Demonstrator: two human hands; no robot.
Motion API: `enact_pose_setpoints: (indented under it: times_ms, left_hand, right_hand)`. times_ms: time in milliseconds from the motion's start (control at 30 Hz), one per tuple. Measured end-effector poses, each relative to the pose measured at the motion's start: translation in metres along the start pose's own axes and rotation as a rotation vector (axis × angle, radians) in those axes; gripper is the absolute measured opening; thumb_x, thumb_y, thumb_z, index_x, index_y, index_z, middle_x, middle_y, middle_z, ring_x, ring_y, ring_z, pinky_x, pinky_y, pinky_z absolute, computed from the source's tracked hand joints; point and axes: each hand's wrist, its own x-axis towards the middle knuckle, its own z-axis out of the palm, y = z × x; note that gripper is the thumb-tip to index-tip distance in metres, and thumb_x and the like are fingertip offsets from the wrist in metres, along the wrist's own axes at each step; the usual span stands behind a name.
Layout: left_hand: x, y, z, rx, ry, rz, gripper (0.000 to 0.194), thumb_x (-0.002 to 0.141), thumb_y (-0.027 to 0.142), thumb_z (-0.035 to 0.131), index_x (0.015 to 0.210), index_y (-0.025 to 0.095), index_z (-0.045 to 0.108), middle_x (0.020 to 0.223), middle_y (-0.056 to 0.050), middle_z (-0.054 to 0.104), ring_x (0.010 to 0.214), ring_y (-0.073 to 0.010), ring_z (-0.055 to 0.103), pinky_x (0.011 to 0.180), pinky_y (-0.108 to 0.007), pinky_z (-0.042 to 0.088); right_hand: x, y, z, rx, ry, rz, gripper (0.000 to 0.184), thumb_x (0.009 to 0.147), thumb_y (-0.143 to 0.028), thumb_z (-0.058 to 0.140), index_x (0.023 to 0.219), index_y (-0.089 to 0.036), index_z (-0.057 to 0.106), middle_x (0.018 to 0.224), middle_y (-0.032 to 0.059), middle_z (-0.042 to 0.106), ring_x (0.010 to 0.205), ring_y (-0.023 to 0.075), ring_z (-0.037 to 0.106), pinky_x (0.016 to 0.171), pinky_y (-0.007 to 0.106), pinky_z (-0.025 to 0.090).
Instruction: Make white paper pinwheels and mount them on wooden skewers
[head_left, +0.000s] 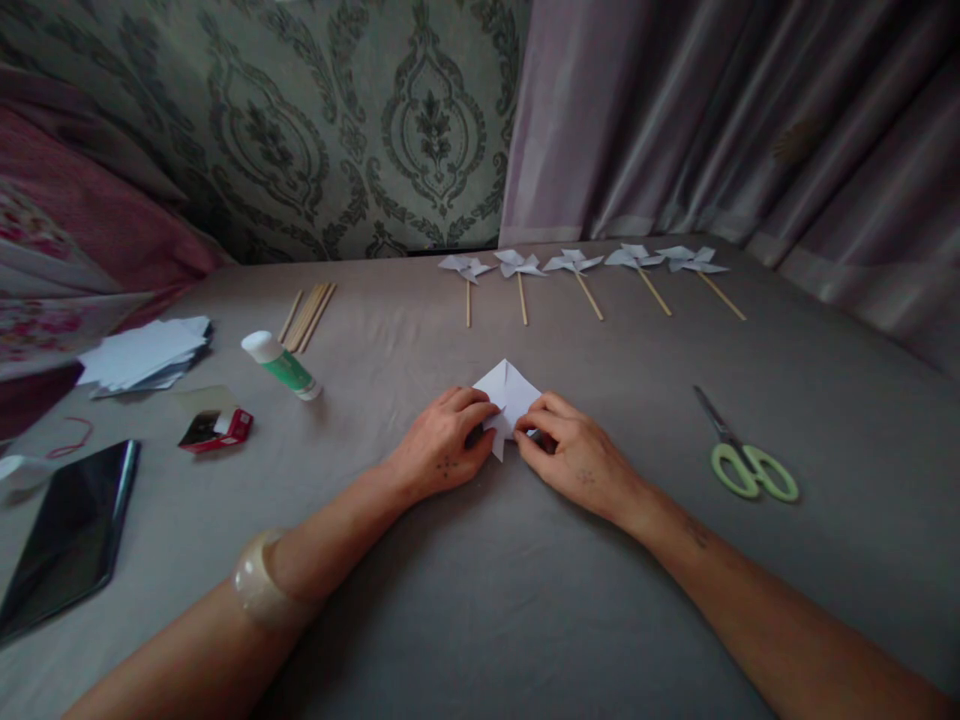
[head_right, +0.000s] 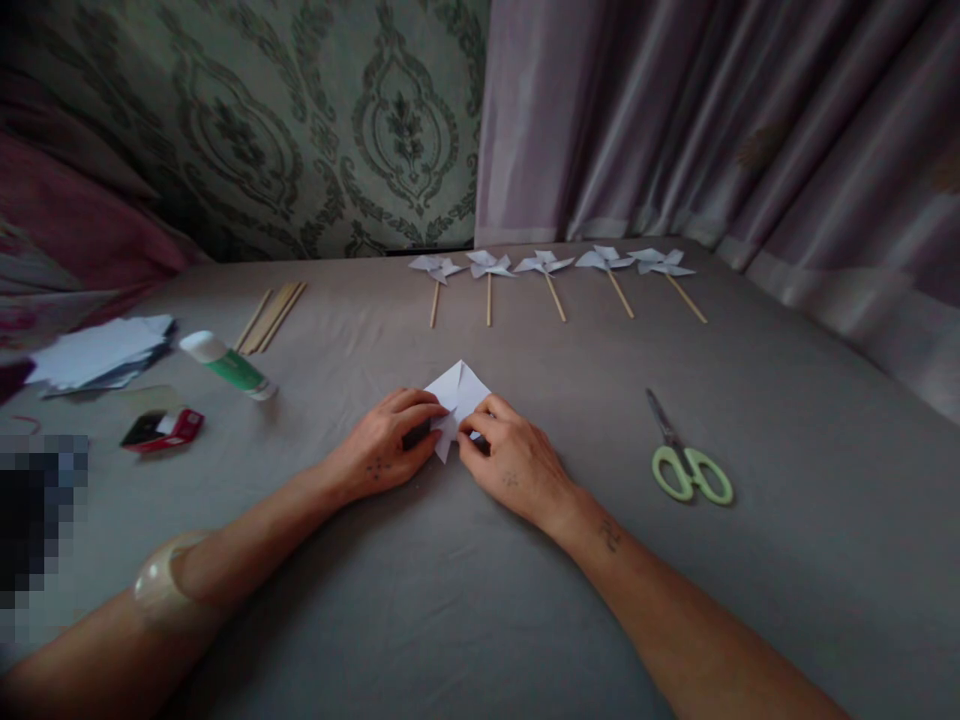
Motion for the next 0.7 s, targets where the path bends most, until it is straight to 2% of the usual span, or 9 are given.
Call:
enact_pose_setpoints:
  times_ms: [133,267,400,533,700]
  left_hand:
    - [0.001,0.002,-0.002,0.003,-0.007,0.008,0.027,0.081,0.012,0.054,0.105,0.011,0.066,0.105,-0.013,0.065,0.097,-0.0219,0.059,0.089,-0.037,0.051]
    - [0.001,0.003,-0.003,0.002,-0.008,0.006,0.026,0.080,0.011,0.054,0.103,0.013,0.066,0.105,-0.011,0.065,0.097,-0.0220,0.059,0.088,-0.038,0.052]
    - [0.002,0.003,-0.002,0.008,-0.016,0.018,0.027,0.079,0.011,0.053,0.103,0.013,0.066,0.104,-0.012,0.066,0.096,-0.0222,0.059,0.088,-0.039,0.052]
    - [0.002,0.003,-0.002,0.014,-0.015,0.025,0.026,0.080,0.011,0.053,0.102,0.010,0.066,0.103,-0.013,0.066,0.095,-0.0227,0.058,0.088,-0.038,0.052]
    - [0.001,0.002,-0.001,0.019,-0.015,0.022,0.026,0.079,0.012,0.055,0.103,0.009,0.066,0.103,-0.013,0.066,0.095,-0.0233,0.058,0.088,-0.038,0.051]
  right_hand:
    - [0.005,-0.003,0.002,-0.022,0.035,0.088,0.013,0.084,-0.019,0.055,0.077,-0.019,0.066,0.079,0.0013,0.058,0.066,0.0132,0.055,0.060,0.027,0.041]
    - [0.010,-0.002,0.002,-0.031,0.086,0.107,0.012,0.082,-0.019,0.055,0.077,-0.019,0.066,0.078,0.0015,0.057,0.067,0.0137,0.055,0.062,0.027,0.042]
    - [0.015,0.000,0.003,-0.024,0.130,0.127,0.010,0.079,-0.020,0.058,0.075,-0.019,0.068,0.087,0.0041,0.058,0.076,0.0160,0.059,0.071,0.030,0.045]
    - [0.021,0.000,0.004,-0.125,0.162,0.153,0.010,0.075,-0.020,0.061,0.068,-0.020,0.068,0.101,0.0075,0.060,0.098,0.0236,0.059,0.085,0.040,0.042]
    - [0.032,-0.003,0.002,-0.221,0.091,0.188,0.012,0.074,-0.020,0.060,0.064,-0.020,0.067,0.104,0.0084,0.063,0.104,0.0273,0.055,0.086,0.043,0.038]
